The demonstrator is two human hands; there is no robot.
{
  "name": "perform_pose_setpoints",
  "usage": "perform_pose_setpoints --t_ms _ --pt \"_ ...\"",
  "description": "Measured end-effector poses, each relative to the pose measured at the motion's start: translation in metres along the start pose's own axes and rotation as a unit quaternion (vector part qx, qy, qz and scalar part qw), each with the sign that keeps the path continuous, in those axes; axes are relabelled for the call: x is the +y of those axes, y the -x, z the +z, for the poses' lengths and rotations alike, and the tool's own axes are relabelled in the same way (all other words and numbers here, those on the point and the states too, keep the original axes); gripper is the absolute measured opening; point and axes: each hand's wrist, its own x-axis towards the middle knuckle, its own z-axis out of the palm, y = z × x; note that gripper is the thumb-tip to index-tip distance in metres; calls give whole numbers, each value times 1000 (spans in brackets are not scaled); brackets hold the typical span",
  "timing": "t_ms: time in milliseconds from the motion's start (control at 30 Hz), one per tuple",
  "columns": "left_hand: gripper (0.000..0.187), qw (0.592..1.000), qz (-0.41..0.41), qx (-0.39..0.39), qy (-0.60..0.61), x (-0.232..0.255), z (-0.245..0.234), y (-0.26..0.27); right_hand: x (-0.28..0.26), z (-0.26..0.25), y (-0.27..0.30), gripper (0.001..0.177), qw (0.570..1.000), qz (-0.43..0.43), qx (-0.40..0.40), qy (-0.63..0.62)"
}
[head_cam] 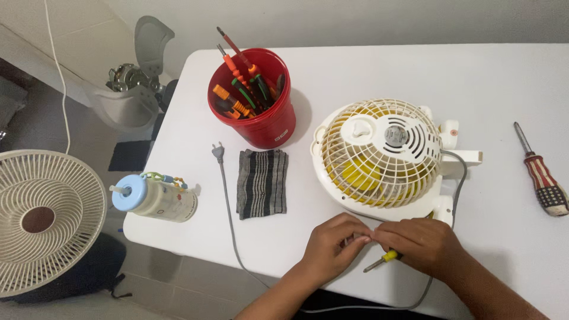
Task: The person assembles a small Minion-themed desk fan by hand-tightening the central hub nut, then flips the unit and uses a screwdriver to secure the base screws. The fan remains on the table with its power cord visible.
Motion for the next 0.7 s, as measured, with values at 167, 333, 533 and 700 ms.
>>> perform_pose_setpoints --t_ms 167,333,533,700 --pt "32 996 -30 41 73 -26 -7 10 3 -6 -8 31 994 15 -80 70" --pt "45 960 -69 116 246 -60 -2 20 -1 -15 -37 27 980 -31 -97 168" --pt "59 943 -121 93 295 -77 0 24 -11 -4 -71 23 959 -117 -89 243" --pt "62 875 -155 79 451 -75 -4 20 -15 21 -86 36 942 -7 -195 272"
